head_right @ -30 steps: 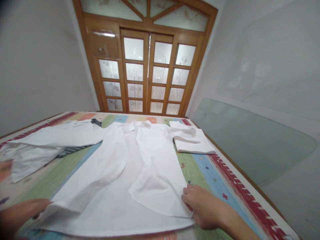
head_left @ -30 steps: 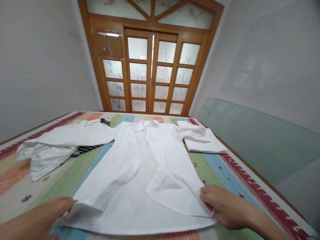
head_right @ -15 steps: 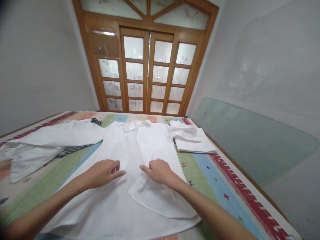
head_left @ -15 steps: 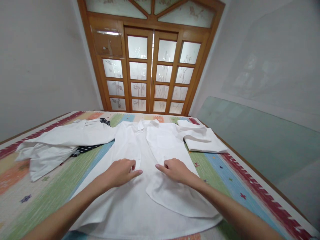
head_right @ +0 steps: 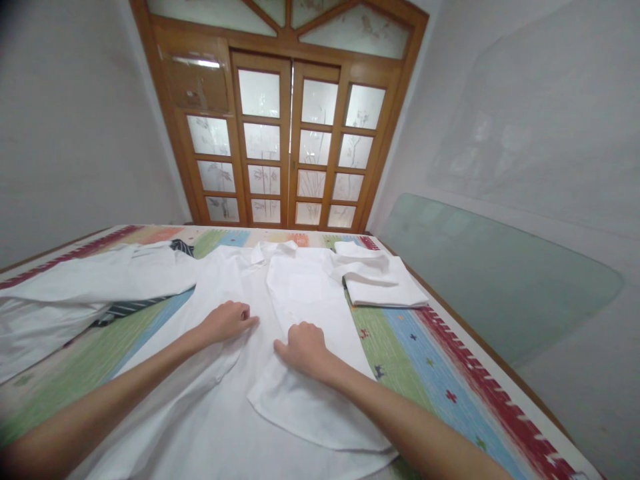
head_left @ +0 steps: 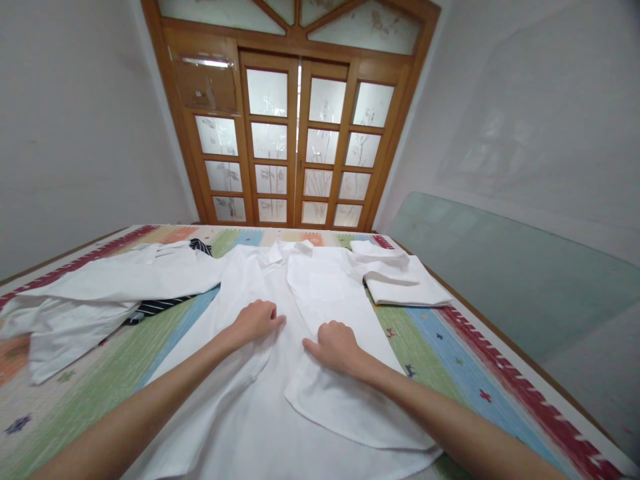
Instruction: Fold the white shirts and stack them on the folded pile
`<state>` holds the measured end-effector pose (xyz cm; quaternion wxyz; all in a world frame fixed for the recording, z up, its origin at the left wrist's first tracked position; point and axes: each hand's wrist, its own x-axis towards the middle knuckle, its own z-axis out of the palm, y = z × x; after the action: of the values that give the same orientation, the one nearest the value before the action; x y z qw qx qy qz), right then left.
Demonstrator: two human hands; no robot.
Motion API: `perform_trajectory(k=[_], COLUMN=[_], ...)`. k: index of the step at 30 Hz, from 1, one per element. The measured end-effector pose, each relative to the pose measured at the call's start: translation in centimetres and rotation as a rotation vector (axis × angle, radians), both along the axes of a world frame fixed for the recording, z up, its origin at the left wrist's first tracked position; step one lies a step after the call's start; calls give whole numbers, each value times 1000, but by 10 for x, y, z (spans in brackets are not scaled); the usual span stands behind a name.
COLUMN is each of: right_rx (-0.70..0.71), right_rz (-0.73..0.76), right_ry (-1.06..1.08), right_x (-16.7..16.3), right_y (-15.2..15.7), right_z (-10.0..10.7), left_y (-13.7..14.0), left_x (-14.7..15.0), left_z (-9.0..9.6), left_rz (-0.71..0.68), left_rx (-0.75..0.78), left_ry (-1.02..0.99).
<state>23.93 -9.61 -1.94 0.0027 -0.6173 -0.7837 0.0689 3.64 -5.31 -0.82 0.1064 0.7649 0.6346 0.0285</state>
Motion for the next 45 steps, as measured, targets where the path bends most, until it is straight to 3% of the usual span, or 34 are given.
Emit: perform_trajectory(k=[3,5,8,11,15,18,25,29,34,38,43,45], right_rx=[2,-12,-23,-31,-105,-133,-72,-62,93,180,134,90], right_rz=[1,-3,12,64,420,644,753,760,687,695,661,740], right_ry=[-24,-26,-14,29,168,180,130,4,-82,-131,-135,-102], right_x=[-2,-2,0,6,12,11,12,25,32,29,31,36], right_y=[1,2,4,2,-7,-18,-51,-74,-91,-95,-96,-97], right_z=[-1,-1,0,2,7,12,11,-1,-14,-18,-12,-6], left_y=[20,33,53,72,90,97,99,101,105,106,105,105], left_x=[7,13,25,35,42,44,41,40,41,41,40,39], left_z=[-6,-9,-12,-16,-24,-29,-32,-35,-37,-37,-37,-37], left_rz=[-21,15,193,346,343,307,290,200,237,267,267,266], left_rx=[41,-13,-174,-217,-190,-203,-229,-214,-81,-74,-87,-86], left_ry=[-187,-341,-594,-796,-944,-980,-1070,-1087,-917,-896,-875,-862])
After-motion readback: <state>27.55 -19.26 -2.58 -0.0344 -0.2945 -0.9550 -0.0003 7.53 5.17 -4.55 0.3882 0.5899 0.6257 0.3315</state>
